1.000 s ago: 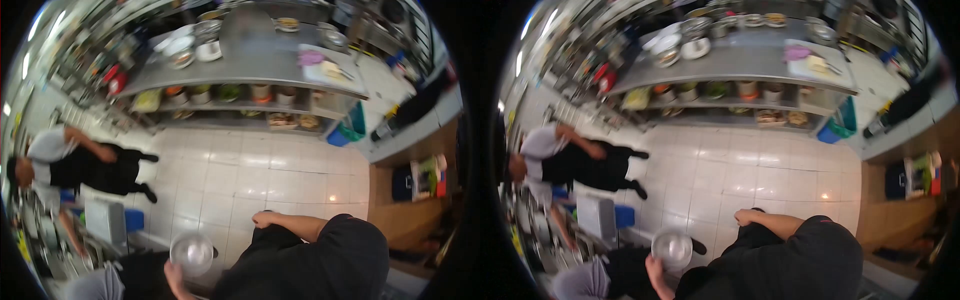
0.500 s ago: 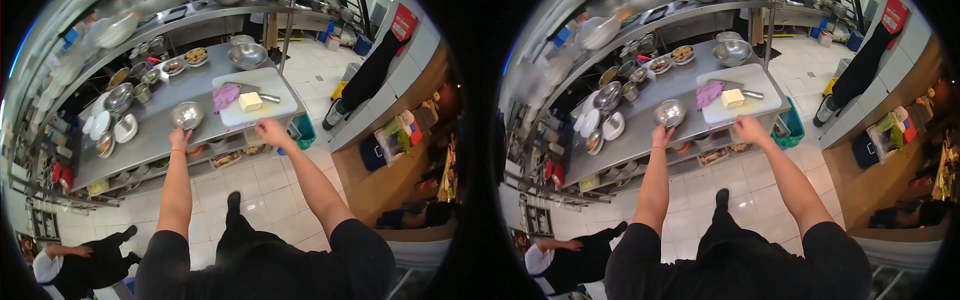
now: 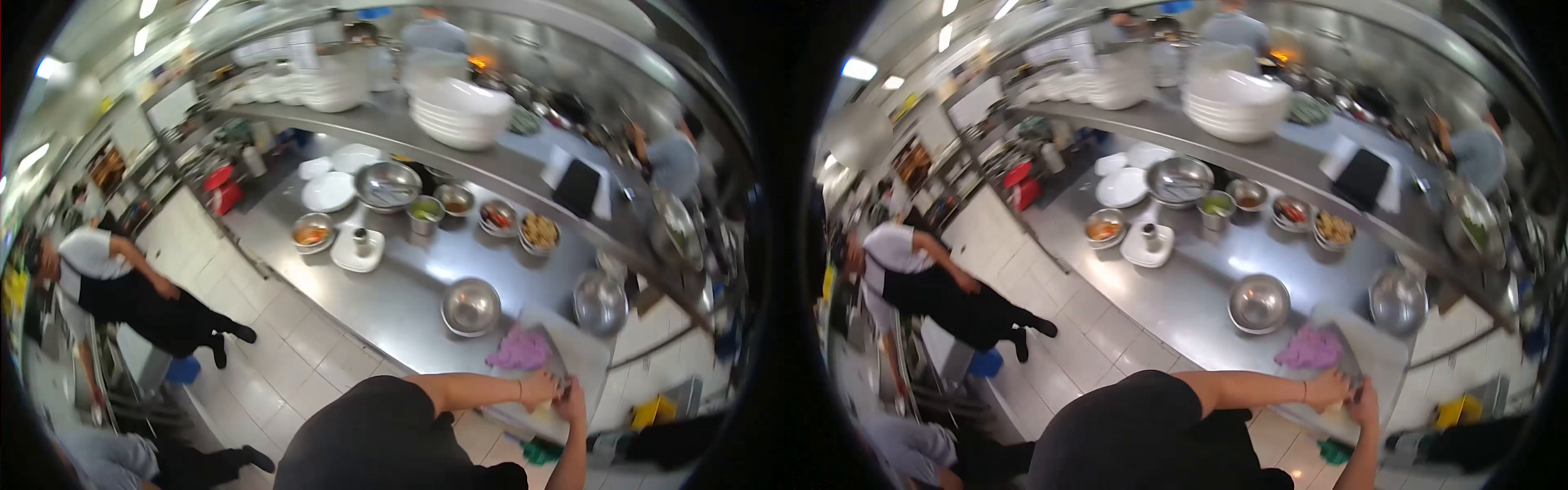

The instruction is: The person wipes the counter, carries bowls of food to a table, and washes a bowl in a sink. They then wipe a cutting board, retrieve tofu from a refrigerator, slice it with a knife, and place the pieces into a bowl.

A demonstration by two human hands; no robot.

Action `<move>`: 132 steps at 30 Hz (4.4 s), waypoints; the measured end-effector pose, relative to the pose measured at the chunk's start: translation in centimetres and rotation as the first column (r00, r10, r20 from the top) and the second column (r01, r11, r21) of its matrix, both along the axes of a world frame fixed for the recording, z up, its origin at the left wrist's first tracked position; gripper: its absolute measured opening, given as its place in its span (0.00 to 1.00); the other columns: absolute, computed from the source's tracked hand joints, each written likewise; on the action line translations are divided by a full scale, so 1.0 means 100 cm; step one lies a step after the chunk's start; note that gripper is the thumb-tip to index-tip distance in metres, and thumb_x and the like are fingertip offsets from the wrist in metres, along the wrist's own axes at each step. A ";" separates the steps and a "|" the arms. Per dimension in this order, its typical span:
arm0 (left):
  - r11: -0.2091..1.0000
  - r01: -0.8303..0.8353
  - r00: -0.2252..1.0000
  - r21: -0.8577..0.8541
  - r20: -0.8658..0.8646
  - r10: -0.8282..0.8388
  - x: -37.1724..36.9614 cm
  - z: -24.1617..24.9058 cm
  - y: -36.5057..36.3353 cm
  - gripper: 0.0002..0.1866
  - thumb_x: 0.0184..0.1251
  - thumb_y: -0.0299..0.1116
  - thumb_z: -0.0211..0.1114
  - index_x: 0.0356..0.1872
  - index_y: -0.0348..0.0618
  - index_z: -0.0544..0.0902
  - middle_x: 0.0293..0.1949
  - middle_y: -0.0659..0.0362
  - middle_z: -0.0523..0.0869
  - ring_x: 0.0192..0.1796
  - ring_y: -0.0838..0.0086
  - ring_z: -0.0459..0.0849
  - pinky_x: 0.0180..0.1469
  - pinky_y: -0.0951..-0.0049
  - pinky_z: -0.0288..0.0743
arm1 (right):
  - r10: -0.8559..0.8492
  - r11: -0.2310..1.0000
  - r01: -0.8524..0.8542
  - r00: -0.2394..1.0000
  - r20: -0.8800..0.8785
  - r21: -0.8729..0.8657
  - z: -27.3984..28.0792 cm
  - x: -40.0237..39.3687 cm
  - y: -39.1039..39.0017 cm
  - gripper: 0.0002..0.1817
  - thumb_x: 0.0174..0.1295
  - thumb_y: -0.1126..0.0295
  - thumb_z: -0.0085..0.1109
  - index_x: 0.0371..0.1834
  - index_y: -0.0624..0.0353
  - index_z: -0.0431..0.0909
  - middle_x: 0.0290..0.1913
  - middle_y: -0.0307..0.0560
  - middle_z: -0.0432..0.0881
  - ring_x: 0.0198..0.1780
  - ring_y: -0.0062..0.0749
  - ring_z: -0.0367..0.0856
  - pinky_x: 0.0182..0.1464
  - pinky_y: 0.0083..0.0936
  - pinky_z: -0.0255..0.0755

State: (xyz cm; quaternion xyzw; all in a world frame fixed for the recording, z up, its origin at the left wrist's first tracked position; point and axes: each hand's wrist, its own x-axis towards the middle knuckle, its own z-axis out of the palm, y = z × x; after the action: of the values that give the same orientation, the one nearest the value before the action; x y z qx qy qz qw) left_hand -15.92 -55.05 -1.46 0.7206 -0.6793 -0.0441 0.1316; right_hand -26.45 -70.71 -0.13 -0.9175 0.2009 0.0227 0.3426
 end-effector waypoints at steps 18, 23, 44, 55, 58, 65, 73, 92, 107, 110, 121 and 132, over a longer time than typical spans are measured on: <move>0.957 -0.280 0.445 -0.073 -0.894 0.062 0.029 0.012 0.005 0.36 0.39 0.43 0.79 0.54 0.46 0.77 0.48 0.53 0.83 0.51 0.59 0.83 0.53 0.58 0.76 | -0.166 0.903 0.362 0.791 0.589 -0.233 0.068 -0.066 0.021 0.17 0.74 0.63 0.45 0.52 0.70 0.64 0.28 0.64 0.77 0.30 0.61 0.76 0.36 0.47 0.69; 0.962 -0.265 -0.596 -0.070 -0.772 -0.220 0.015 0.051 0.117 0.27 0.63 0.51 0.67 0.59 0.50 0.73 0.53 0.59 0.81 0.56 0.66 0.81 0.50 0.54 0.78 | -0.187 0.823 0.353 0.908 0.375 -0.445 -0.036 -0.089 0.009 0.18 0.73 0.70 0.39 0.54 0.78 0.67 0.40 0.75 0.77 0.43 0.71 0.75 0.45 0.49 0.68; 0.429 -0.767 -0.541 0.477 -0.840 -0.033 0.001 -0.118 0.735 0.21 0.57 0.34 0.73 0.48 0.33 0.80 0.40 0.54 0.86 0.39 0.68 0.87 0.43 0.69 0.83 | -0.491 0.840 0.008 0.435 -0.755 -0.542 0.018 -0.022 0.046 0.11 0.47 0.69 0.73 0.34 0.61 0.88 0.39 0.54 0.87 0.40 0.40 0.86 0.43 0.38 0.79; -0.065 -0.864 -0.503 0.499 -0.855 0.127 -0.009 -0.107 0.890 0.22 0.54 0.36 0.75 0.44 0.29 0.80 0.38 0.52 0.86 0.37 0.69 0.87 0.39 0.70 0.81 | -0.445 0.806 -0.187 0.435 -0.783 -0.561 0.016 -0.001 0.094 0.26 0.50 0.69 0.72 0.54 0.67 0.80 0.59 0.53 0.80 0.57 0.39 0.80 0.56 0.38 0.73; -0.025 -0.887 -0.459 0.462 -0.885 -0.081 0.004 -0.108 0.847 0.21 0.56 0.35 0.73 0.45 0.30 0.79 0.37 0.53 0.86 0.36 0.68 0.87 0.39 0.70 0.82 | -0.516 0.786 -0.149 0.379 -0.768 -0.601 0.024 0.001 0.085 0.24 0.52 0.70 0.68 0.53 0.66 0.80 0.54 0.51 0.83 0.54 0.39 0.81 0.56 0.39 0.73; 0.392 -0.839 -0.436 0.377 -0.897 -0.069 0.032 -0.096 0.665 0.21 0.60 0.38 0.72 0.45 0.30 0.80 0.38 0.55 0.86 0.37 0.72 0.86 0.41 0.72 0.81 | -0.279 0.960 0.004 0.063 -0.958 -0.279 0.012 -0.025 -0.075 0.16 0.50 0.68 0.58 0.40 0.63 0.85 0.44 0.50 0.86 0.42 0.39 0.82 0.47 0.37 0.74; 0.786 -0.591 -0.364 0.182 -0.929 -0.058 0.008 -0.044 0.410 0.20 0.63 0.38 0.70 0.51 0.38 0.80 0.44 0.60 0.85 0.44 0.76 0.84 0.46 0.72 0.81 | -0.056 0.714 -0.491 0.672 -0.739 -0.500 0.065 -0.080 -0.043 0.11 0.41 0.65 0.58 0.22 0.60 0.84 0.38 0.59 0.86 0.41 0.50 0.86 0.45 0.41 0.79; 0.757 -0.649 -0.540 -0.077 -0.654 -0.530 0.010 0.019 0.059 0.34 0.64 0.65 0.57 0.60 0.48 0.75 0.54 0.60 0.83 0.57 0.67 0.81 0.60 0.60 0.74 | 0.041 0.995 -0.056 0.982 0.183 0.078 0.158 -0.069 0.124 0.14 0.63 0.73 0.49 0.47 0.68 0.59 0.25 0.66 0.78 0.30 0.65 0.79 0.33 0.56 0.70; 0.679 -0.732 -0.435 -0.062 -0.725 -0.535 0.016 0.036 0.043 0.34 0.65 0.64 0.57 0.56 0.43 0.76 0.45 0.57 0.83 0.49 0.66 0.82 0.51 0.63 0.80 | 0.140 0.984 -0.155 0.978 0.152 0.090 0.137 -0.057 0.112 0.15 0.62 0.74 0.49 0.46 0.72 0.58 0.25 0.67 0.77 0.31 0.66 0.77 0.35 0.54 0.69; 0.636 -0.770 -0.326 -0.063 -0.817 -0.475 0.031 0.046 0.057 0.34 0.65 0.64 0.56 0.57 0.43 0.76 0.46 0.56 0.83 0.48 0.67 0.83 0.51 0.64 0.80 | 0.158 0.968 -0.194 0.964 0.214 0.157 0.112 -0.022 0.126 0.15 0.61 0.75 0.49 0.46 0.73 0.58 0.27 0.68 0.78 0.32 0.66 0.78 0.36 0.54 0.69; 0.613 -0.789 -0.440 0.036 -0.730 -0.523 0.071 0.073 0.095 0.29 0.70 0.55 0.57 0.56 0.38 0.75 0.45 0.55 0.84 0.46 0.67 0.85 0.48 0.65 0.82 | 0.127 0.944 -0.198 0.956 0.264 0.265 0.121 0.038 0.151 0.11 0.64 0.73 0.49 0.41 0.69 0.61 0.26 0.71 0.76 0.31 0.68 0.78 0.34 0.53 0.67; 0.709 -0.699 -0.386 0.091 -0.883 -0.267 0.157 0.105 0.176 0.26 0.71 0.50 0.58 0.60 0.40 0.72 0.54 0.49 0.81 0.54 0.60 0.83 0.53 0.61 0.81 | -0.062 0.995 0.034 0.945 0.321 0.094 0.145 0.059 0.132 0.13 0.64 0.74 0.48 0.48 0.67 0.61 0.23 0.65 0.77 0.27 0.66 0.77 0.30 0.53 0.67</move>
State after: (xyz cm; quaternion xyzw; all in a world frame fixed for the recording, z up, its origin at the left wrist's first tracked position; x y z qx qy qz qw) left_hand -0.20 -37.49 9.07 0.4178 -0.0561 -0.3606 0.8320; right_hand -20.56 -57.49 14.41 -0.8878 0.1631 -0.1274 0.4111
